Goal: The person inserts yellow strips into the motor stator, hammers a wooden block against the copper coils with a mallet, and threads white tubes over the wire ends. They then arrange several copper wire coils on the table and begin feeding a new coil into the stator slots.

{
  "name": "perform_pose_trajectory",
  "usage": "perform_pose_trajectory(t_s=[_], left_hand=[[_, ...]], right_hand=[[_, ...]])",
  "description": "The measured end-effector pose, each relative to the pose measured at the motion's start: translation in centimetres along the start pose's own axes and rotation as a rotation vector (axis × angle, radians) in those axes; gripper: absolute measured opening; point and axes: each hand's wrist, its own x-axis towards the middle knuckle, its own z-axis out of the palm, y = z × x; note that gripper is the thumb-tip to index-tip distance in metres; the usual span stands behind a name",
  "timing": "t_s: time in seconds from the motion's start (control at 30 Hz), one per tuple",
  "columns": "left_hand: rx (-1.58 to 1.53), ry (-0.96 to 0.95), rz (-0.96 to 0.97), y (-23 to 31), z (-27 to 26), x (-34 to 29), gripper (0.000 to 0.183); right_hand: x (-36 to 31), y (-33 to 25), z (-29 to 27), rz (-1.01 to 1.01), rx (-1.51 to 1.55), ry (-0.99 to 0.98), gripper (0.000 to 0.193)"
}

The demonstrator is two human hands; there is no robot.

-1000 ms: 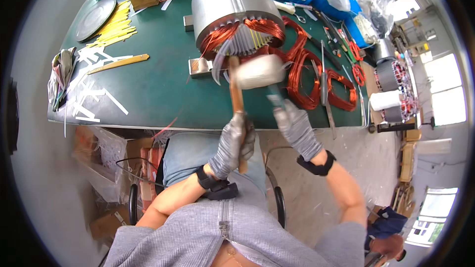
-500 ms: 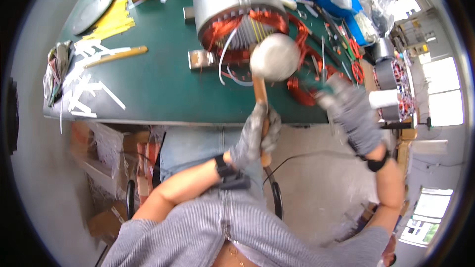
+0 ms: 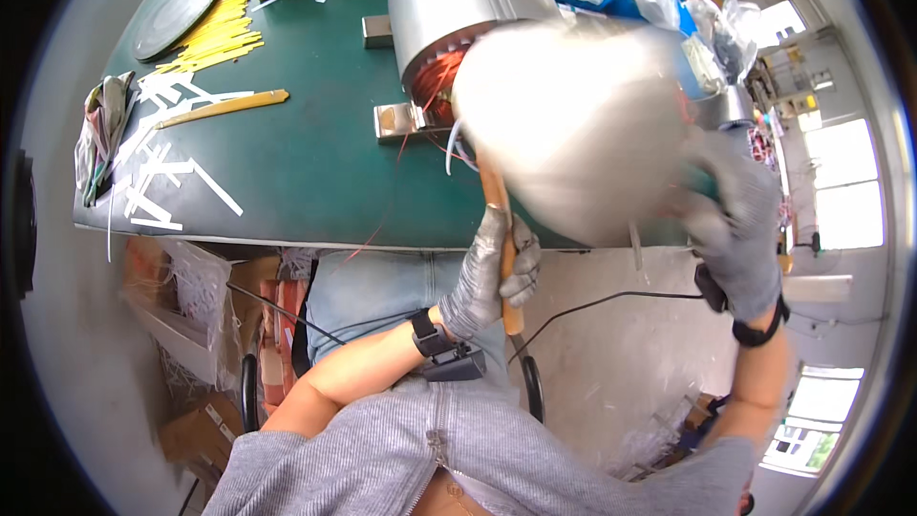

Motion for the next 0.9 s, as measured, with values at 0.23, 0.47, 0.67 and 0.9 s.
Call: perform_pose_trajectory(t_s=[0.23, 0.47, 0.67, 0.9], left_hand=[[0.099, -0.004, -0.071, -0.2, -1.0, -0.5, 0.044], [1.434, -0.295, -0.044, -3.4, -1.9, -1.9, 0.043], [1.822, -0.6, -0.031, 4.3, 2.5, -6.7, 0.036], [1.593, -0.311, -0.11, 13.8, 2.6, -13.3, 0.036]], right_hand=[[-5.5, 5.3, 14.5, -0.271, -0.148, 0.195, 0.014], [-9.0, 1.0, 16.0, 0.477, 1.019, 0.224, 0.045], [-8.2, 10.2, 11.4, 0.588, 0.747, 0.455, 0.037], [-2.6, 32.4, 9.7, 0.504, 0.272, 0.345, 0.043]])
